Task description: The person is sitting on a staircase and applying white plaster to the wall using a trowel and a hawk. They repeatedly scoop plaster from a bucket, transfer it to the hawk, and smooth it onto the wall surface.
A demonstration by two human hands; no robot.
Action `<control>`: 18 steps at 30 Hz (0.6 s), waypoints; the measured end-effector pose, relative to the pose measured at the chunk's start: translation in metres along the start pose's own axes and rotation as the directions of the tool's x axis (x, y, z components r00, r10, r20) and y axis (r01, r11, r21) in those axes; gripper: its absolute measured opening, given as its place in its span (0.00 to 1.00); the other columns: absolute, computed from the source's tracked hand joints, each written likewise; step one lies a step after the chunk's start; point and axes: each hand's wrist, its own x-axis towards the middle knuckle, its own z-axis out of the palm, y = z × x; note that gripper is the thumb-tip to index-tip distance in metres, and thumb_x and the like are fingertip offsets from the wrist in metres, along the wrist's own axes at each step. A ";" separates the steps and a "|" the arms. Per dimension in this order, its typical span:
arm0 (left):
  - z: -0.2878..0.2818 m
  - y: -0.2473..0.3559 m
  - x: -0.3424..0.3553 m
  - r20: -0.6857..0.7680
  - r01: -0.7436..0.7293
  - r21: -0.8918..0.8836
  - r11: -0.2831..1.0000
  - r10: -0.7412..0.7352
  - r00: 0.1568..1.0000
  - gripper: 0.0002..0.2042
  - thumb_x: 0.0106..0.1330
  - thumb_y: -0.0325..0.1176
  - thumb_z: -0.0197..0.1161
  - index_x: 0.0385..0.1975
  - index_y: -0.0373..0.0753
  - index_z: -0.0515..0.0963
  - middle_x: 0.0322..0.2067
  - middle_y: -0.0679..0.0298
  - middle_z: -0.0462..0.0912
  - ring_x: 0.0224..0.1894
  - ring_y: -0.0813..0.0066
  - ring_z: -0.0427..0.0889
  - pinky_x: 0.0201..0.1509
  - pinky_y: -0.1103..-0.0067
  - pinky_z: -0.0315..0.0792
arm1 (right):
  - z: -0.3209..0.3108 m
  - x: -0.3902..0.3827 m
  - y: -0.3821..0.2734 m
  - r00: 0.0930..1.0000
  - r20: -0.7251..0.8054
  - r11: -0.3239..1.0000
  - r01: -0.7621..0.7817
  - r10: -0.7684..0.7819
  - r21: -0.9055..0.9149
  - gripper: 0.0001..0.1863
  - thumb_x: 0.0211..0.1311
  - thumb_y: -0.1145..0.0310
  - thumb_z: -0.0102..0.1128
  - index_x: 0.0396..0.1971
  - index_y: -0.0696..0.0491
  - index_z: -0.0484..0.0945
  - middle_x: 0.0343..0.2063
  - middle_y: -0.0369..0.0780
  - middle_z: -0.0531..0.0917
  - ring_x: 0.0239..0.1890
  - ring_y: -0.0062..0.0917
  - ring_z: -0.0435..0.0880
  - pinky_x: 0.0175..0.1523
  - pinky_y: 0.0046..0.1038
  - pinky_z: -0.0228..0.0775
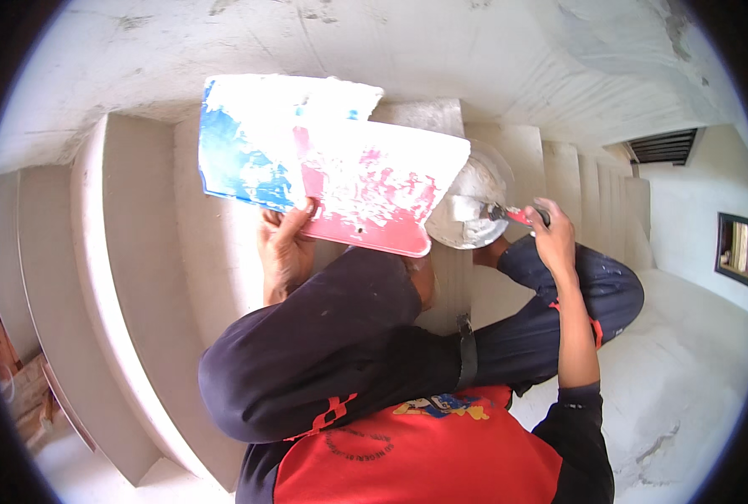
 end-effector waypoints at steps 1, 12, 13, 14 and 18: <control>0.002 0.000 0.000 0.006 0.000 -0.014 1.000 0.000 1.000 0.17 0.58 0.17 0.57 0.47 0.34 0.67 0.39 0.59 0.79 0.41 0.72 0.80 0.49 0.76 0.75 | 0.003 0.001 0.006 0.999 -0.038 0.999 0.007 -0.005 0.047 0.18 0.57 0.61 0.60 0.41 0.59 0.77 0.39 0.52 0.81 0.44 0.42 0.80 0.49 0.34 0.69; 0.015 -0.004 0.005 0.101 0.130 -0.077 0.989 -0.122 0.987 0.12 0.59 0.18 0.58 0.43 0.31 0.72 0.38 0.57 0.82 0.39 0.75 0.82 0.46 0.78 0.77 | 0.003 -0.046 -0.058 0.979 -0.055 0.881 0.201 -0.196 0.428 0.09 0.53 0.72 0.63 0.34 0.60 0.80 0.42 0.46 0.81 0.43 0.30 0.80 0.50 0.30 0.70; 0.017 -0.003 0.004 0.110 0.153 -0.081 0.985 -0.143 0.984 0.12 0.59 0.18 0.57 0.43 0.32 0.72 0.38 0.57 0.82 0.39 0.75 0.82 0.46 0.78 0.77 | 0.014 -0.057 -0.070 0.986 0.055 0.840 0.105 -0.158 0.532 0.12 0.54 0.72 0.64 0.38 0.60 0.79 0.43 0.45 0.80 0.43 0.28 0.80 0.50 0.29 0.70; 0.018 -0.005 0.004 0.085 0.177 -0.097 0.979 -0.169 0.982 0.11 0.60 0.18 0.57 0.43 0.32 0.73 0.37 0.58 0.82 0.39 0.75 0.82 0.47 0.78 0.77 | 0.024 -0.070 -0.091 0.972 0.182 0.732 -0.016 -0.148 0.682 0.16 0.54 0.72 0.64 0.42 0.61 0.76 0.43 0.45 0.80 0.43 0.27 0.80 0.50 0.28 0.71; 0.024 -0.006 0.001 0.074 0.240 -0.102 0.966 -0.233 0.970 0.11 0.60 0.19 0.57 0.43 0.33 0.71 0.37 0.59 0.81 0.41 0.74 0.81 0.49 0.76 0.77 | 0.070 -0.105 -0.156 0.907 0.300 0.273 -0.222 -0.294 0.936 0.18 0.56 0.76 0.61 0.47 0.63 0.71 0.40 0.44 0.79 0.41 0.25 0.80 0.48 0.26 0.73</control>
